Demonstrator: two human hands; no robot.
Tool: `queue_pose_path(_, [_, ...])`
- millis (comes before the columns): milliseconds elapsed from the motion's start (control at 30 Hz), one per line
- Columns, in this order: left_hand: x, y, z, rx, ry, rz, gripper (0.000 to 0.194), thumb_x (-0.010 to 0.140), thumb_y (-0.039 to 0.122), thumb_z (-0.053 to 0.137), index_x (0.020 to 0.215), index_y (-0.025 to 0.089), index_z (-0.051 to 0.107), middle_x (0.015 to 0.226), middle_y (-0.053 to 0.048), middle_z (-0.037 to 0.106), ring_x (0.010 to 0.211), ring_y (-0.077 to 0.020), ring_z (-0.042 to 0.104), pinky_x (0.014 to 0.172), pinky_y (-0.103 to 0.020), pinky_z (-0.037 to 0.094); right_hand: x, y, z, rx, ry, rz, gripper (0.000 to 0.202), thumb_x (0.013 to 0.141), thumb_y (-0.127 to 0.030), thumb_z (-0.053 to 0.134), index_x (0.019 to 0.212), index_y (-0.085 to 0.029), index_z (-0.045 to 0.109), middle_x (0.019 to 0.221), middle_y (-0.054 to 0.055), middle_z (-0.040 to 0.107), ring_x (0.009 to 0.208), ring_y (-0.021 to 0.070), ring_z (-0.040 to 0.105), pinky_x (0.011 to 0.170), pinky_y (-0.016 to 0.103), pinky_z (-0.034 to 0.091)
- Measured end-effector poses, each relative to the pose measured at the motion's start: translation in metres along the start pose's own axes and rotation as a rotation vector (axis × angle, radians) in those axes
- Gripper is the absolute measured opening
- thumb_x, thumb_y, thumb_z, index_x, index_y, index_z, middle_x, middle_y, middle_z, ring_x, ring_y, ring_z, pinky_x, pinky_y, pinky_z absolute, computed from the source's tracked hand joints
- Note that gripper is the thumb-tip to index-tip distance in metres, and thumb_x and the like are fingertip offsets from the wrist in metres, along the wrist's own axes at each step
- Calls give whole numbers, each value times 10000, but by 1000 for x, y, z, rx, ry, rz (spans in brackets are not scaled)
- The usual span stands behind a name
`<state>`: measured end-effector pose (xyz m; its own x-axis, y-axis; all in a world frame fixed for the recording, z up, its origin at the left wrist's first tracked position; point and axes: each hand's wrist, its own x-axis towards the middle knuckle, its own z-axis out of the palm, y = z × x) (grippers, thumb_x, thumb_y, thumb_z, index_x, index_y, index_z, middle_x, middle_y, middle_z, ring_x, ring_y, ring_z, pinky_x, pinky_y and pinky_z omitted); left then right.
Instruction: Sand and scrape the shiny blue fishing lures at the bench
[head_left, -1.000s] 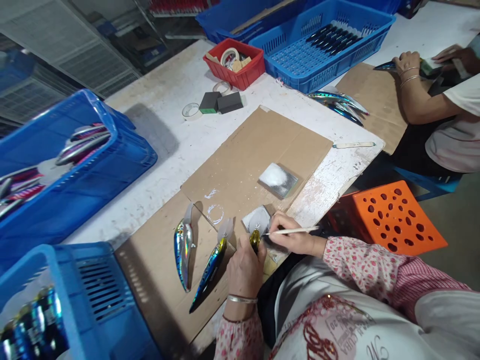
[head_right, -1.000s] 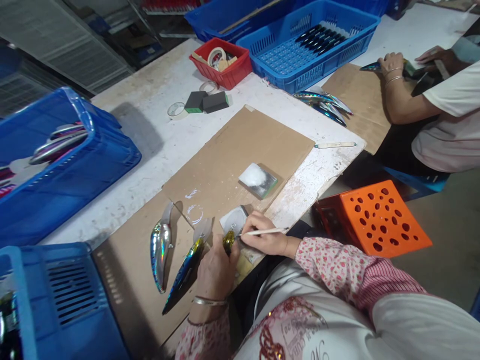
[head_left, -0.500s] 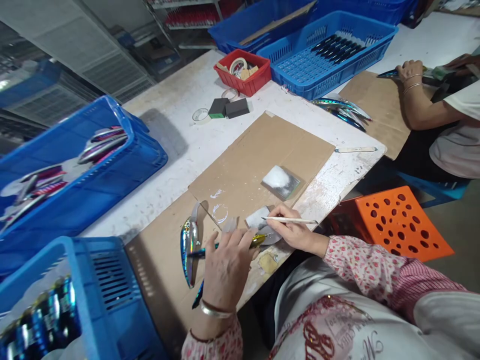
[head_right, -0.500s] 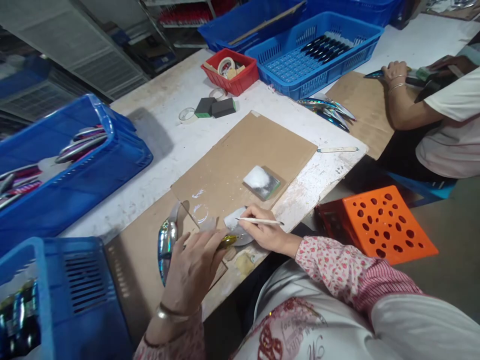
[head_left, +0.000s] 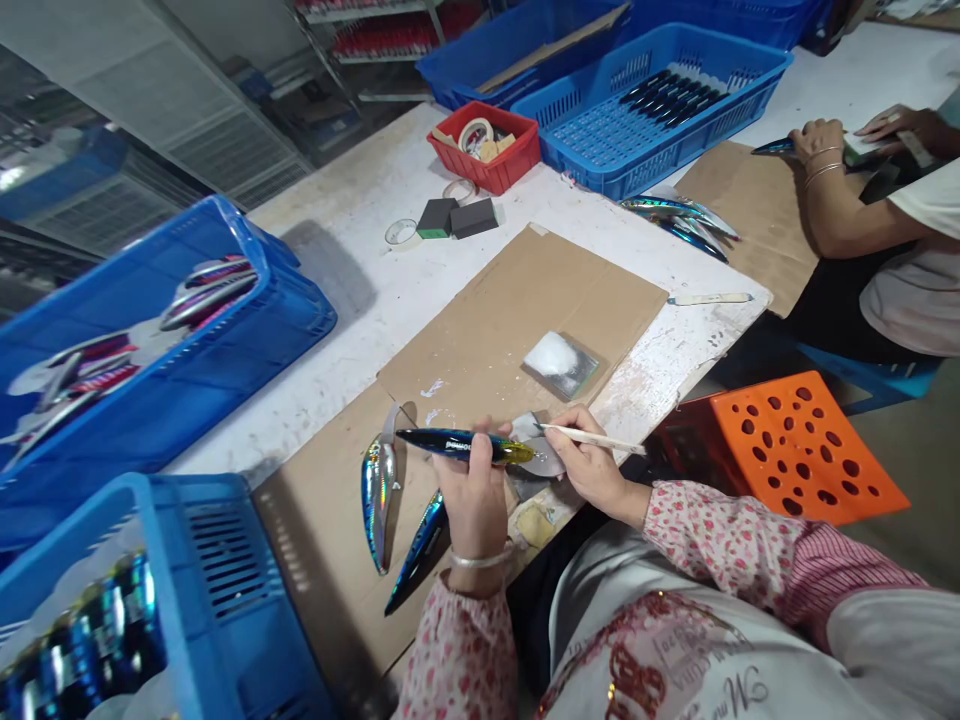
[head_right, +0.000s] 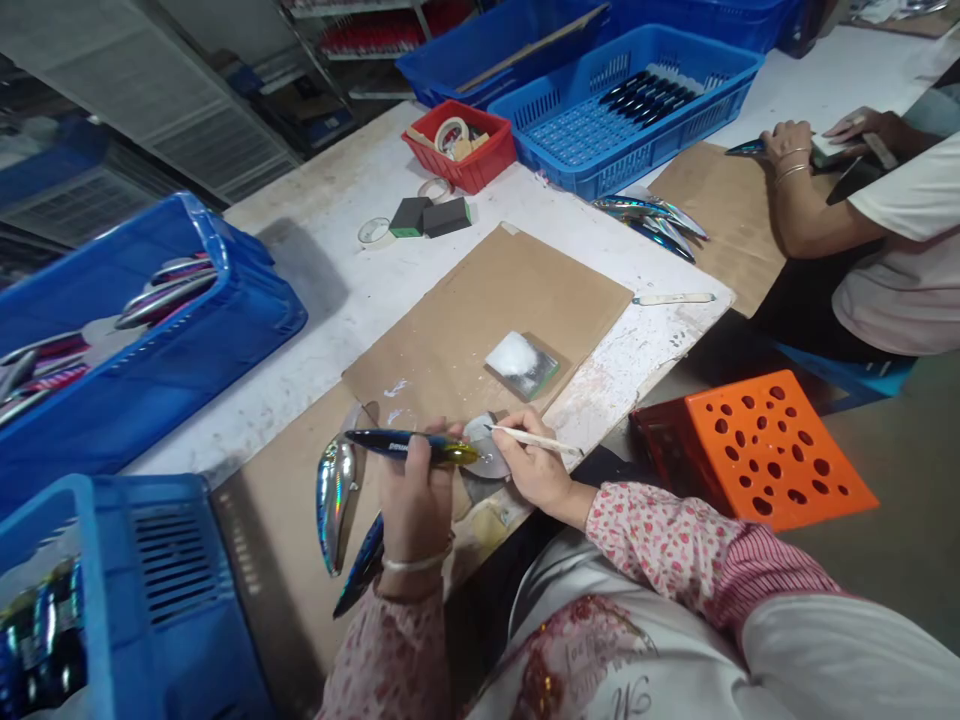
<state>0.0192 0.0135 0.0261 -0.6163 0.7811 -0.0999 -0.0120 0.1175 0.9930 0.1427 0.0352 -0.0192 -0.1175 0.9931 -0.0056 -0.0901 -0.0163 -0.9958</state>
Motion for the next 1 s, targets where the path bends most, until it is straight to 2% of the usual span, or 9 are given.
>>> queue_pose_path(67, [10,0,7,-141,1,-78,337,796,430,595,1015,210,463,888,-12,612,670,-116,616,646,-279,533,-1,1,-2,-75,-26,-98,225,903,-419,558,845,-202,556,730,-10,560,613,120,540,542,230,451])
queue_pose_path(167, [25,-4,13,-186,5,-75,267,780,400,598,874,224,422,698,67,529,511,-81,533,507,-229,462,3,3,-8,-123,-95,-194,193,895,-379,572,834,-196,573,724,-7,578,652,130,544,596,245,437])
queue_pose_path(367, [44,-14,13,50,-81,10,242,811,390,567,931,228,433,636,74,533,521,-110,570,512,-236,472,13,9,-15,-149,-252,-332,183,865,-347,572,768,-196,533,715,1,562,643,133,532,600,260,420])
queue_pose_path(500, [52,-22,11,113,-79,35,257,794,409,583,911,218,456,659,55,561,583,-123,602,576,-253,498,14,12,-13,-174,-321,-398,144,867,-320,557,791,-204,519,768,18,579,712,157,549,662,293,442])
queue_pose_path(667, [61,-30,11,101,-86,-95,294,754,450,591,861,207,465,668,60,536,522,-117,580,500,-240,463,15,11,-13,-206,-347,-411,101,874,-288,547,827,-206,513,802,22,572,748,164,549,686,302,442])
queue_pose_path(1000, [63,-33,13,107,-86,-114,276,720,407,610,837,213,451,642,81,500,498,-112,566,482,-229,447,22,3,-7,-333,-373,-462,80,859,-261,508,807,-217,468,782,26,555,734,169,538,672,298,439])
